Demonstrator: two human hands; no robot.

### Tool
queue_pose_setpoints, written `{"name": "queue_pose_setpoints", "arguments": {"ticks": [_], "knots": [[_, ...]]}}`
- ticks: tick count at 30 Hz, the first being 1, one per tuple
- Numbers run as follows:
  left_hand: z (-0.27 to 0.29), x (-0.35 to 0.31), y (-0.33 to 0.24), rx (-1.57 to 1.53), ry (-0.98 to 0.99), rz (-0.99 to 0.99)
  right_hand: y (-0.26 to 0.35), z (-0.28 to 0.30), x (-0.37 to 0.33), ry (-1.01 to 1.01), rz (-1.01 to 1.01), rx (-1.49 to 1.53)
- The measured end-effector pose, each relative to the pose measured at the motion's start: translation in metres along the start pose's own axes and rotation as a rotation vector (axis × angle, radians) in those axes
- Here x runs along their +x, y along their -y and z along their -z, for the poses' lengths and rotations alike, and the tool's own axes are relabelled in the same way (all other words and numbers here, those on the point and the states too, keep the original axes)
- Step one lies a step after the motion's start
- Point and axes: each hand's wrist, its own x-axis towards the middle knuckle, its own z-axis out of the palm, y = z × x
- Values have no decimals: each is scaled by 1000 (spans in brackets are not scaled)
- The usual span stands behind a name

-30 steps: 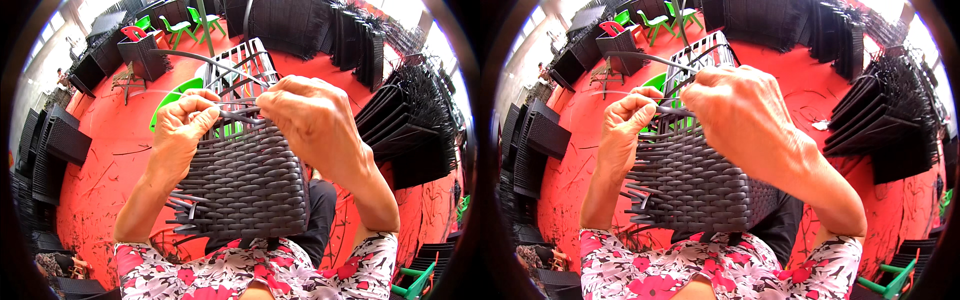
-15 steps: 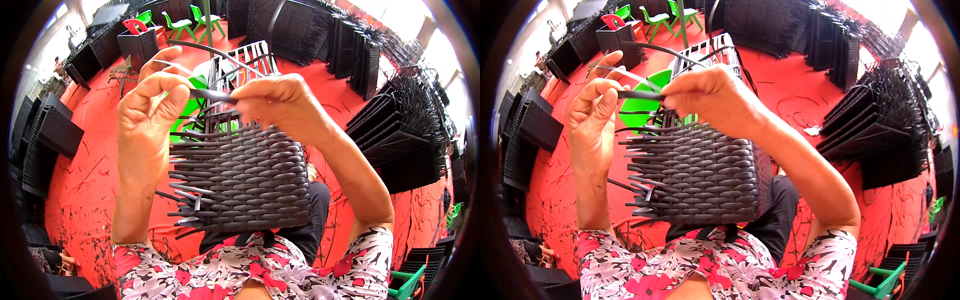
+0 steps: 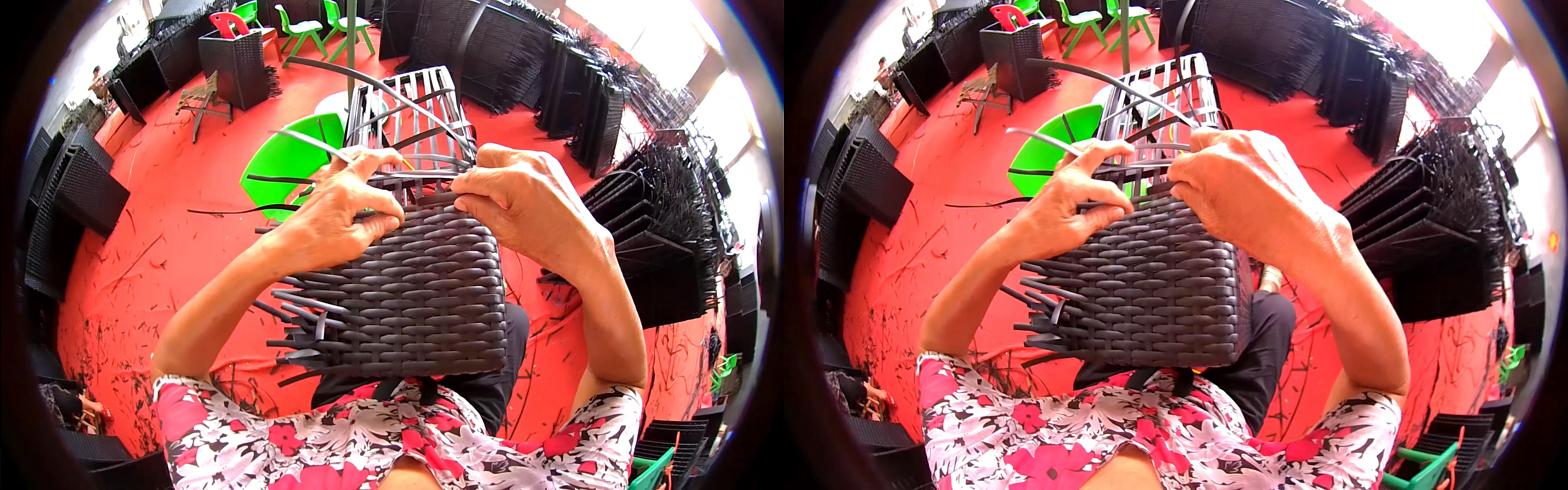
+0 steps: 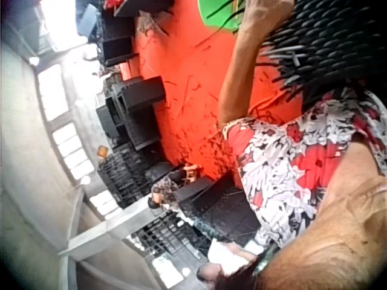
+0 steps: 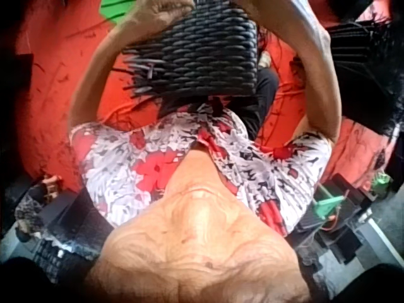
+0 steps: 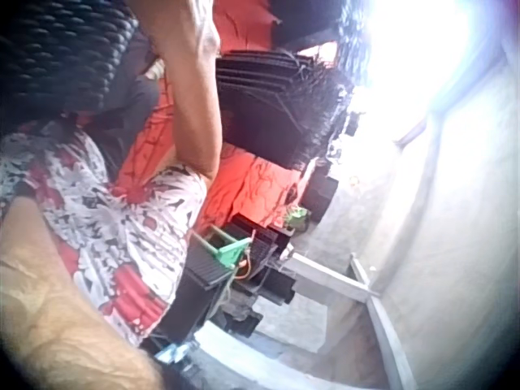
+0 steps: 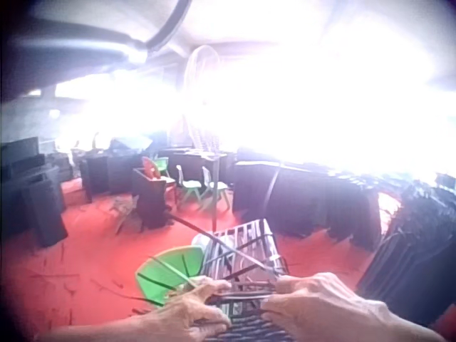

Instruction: The person weaves black plastic strips through a metal frame to create the side of a chair.

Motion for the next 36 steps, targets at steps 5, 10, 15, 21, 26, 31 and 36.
{"name": "queue_pose_setpoints", "arguments": {"ticks": [5,10,15,21,26,31,36], "knots": [[-21,15,23,102,56,71,-2,-16,5,11,0,-172],[-35,26,27,181,161,192,1,-24,10,80,29,-273],[-46,33,36,128,181,284,-2,-35,19,107,44,-209],[-42,34,35,78,173,240,-9,-26,17,73,-15,-219],[-40,29,34,31,131,228,-9,4,15,-161,-49,42],[-33,21,29,-31,47,219,-11,6,13,-283,-205,558],[-10,9,8,-31,-131,167,1,8,24,-286,-164,931]]}}
